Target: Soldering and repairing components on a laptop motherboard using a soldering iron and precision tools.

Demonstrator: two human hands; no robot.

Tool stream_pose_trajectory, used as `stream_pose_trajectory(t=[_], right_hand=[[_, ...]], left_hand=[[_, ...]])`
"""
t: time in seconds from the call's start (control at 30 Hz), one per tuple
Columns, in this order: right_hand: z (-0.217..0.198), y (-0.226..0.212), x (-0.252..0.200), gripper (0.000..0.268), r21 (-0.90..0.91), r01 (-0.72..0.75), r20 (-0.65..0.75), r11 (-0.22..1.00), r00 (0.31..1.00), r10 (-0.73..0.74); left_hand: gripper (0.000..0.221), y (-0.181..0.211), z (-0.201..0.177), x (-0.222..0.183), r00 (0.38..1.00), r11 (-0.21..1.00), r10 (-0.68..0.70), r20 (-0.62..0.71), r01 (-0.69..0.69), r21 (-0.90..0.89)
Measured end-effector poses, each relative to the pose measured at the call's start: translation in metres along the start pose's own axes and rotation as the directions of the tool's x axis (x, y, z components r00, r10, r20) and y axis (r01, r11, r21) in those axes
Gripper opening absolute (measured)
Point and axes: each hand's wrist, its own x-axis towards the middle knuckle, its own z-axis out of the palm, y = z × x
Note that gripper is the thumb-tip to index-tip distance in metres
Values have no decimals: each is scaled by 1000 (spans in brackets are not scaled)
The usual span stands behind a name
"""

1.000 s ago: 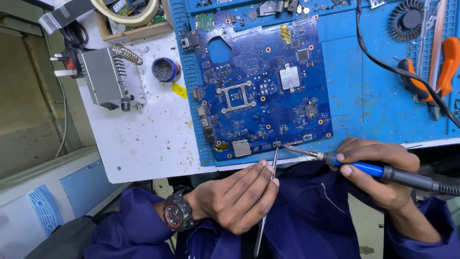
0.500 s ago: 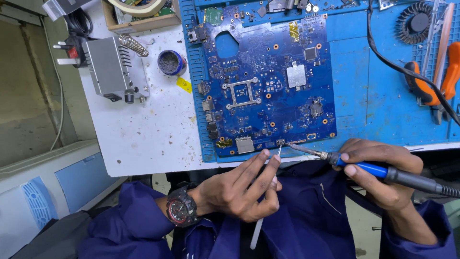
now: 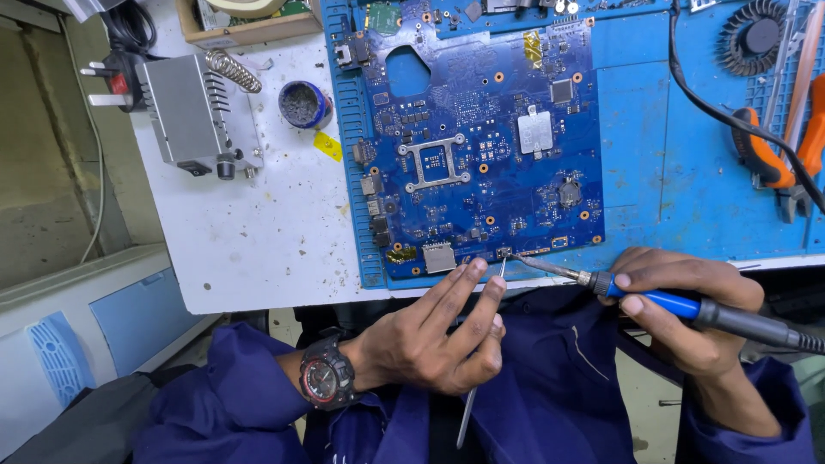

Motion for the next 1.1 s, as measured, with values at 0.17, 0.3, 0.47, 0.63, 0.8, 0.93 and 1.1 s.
stream_pose_trajectory(t=[0.17, 0.3, 0.47, 0.63, 0.8, 0.93, 1.1], right_hand=[[0, 1, -2, 16, -29, -5, -5, 1000, 1000, 5], [0, 1, -1, 17, -16, 6, -8, 1000, 1000, -6], [1, -2, 2, 15, -3, 11, 14, 1000, 1000, -11], [-2, 1, 1, 16, -4, 19, 23, 1000, 1000, -19], [-3, 1, 1, 17, -20, 19, 23, 1000, 1000, -19], [-1, 1, 1, 16, 9, 26, 13, 1000, 1000, -26], [-2, 3, 0, 16, -18, 25, 16, 1000, 1000, -25]], left_hand=[[16, 1, 0, 0, 1000, 999, -30, -5, 30, -44], [16, 1, 1, 1, 999, 999, -35, -24, 34, -40], [14, 1, 3, 0, 999, 1000, -29, -31, 29, -4], [13, 0, 3, 0, 999, 1000, -24, -33, 24, 2], [17, -1, 2, 1, 999, 999, -25, -30, 23, -44], [15, -2, 1, 1, 1000, 1000, -18, -22, 18, -24], [14, -2, 2, 1, 999, 1000, -21, -34, 20, -24]])
